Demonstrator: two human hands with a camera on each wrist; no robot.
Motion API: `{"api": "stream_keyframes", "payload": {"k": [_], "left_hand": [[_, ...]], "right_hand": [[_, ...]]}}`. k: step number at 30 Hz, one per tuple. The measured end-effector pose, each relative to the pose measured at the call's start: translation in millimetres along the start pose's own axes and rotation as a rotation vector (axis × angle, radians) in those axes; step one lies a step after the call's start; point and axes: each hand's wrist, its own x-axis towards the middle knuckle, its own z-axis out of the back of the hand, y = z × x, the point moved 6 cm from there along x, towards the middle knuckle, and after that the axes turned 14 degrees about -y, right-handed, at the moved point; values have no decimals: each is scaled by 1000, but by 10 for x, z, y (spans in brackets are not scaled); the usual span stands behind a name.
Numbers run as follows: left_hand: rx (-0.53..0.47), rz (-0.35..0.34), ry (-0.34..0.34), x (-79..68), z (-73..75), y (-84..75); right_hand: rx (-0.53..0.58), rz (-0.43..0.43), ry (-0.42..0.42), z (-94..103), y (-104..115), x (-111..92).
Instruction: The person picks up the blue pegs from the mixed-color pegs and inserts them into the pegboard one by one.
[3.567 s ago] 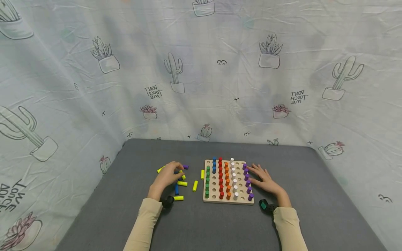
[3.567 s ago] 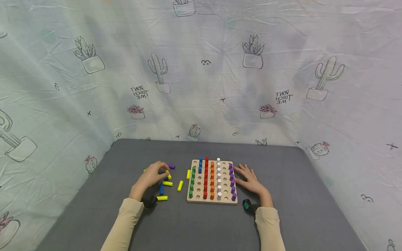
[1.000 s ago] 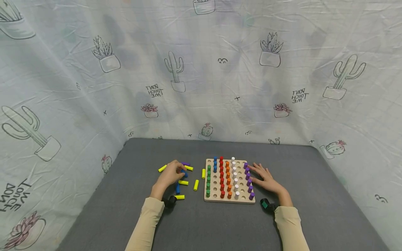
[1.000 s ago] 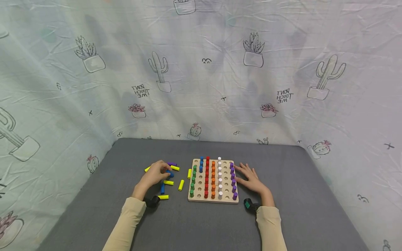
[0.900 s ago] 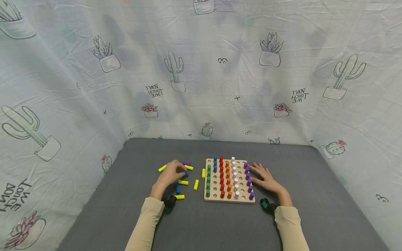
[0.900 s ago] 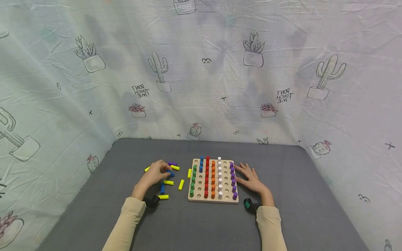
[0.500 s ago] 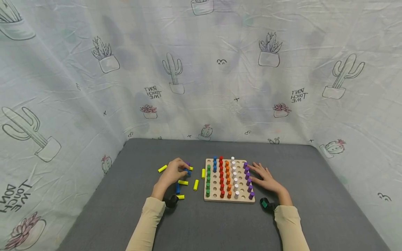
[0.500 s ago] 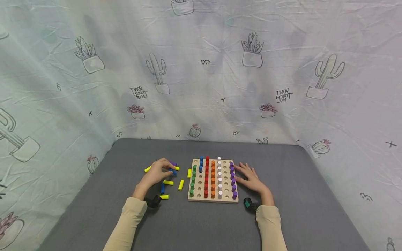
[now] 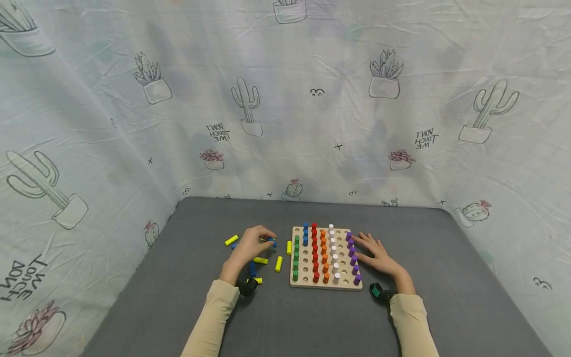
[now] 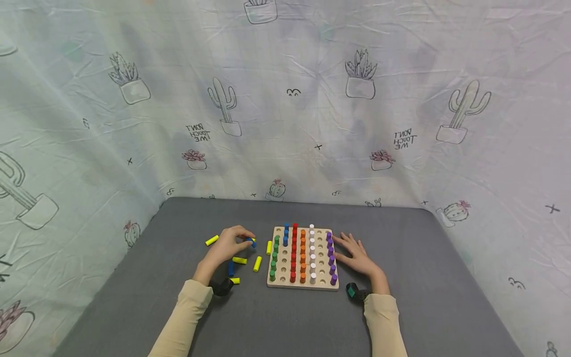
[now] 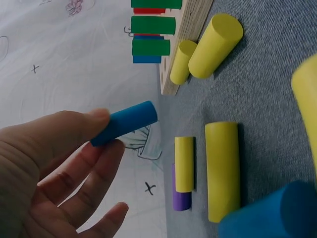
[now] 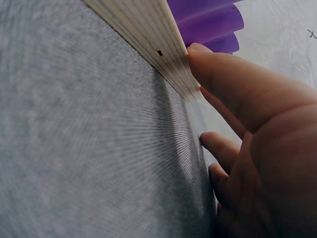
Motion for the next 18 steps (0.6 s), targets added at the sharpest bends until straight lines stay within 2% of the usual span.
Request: {"api": "stream_keyframes", "payload": {"k": [5, 8, 11, 18], "left_hand": [[-33, -60, -42, 18, -37, -33], [-61, -41, -51, 39, -61, -53], [-84, 12, -37, 60, -79, -86], [-124, -8, -49, 98, -118, -192]], "right_hand": [[4, -10, 2, -7, -3, -6], [8, -19, 2, -10, -9, -9], [11, -26, 2, -10, -9, -9], [7, -31, 2, 0, -3, -5]]}}
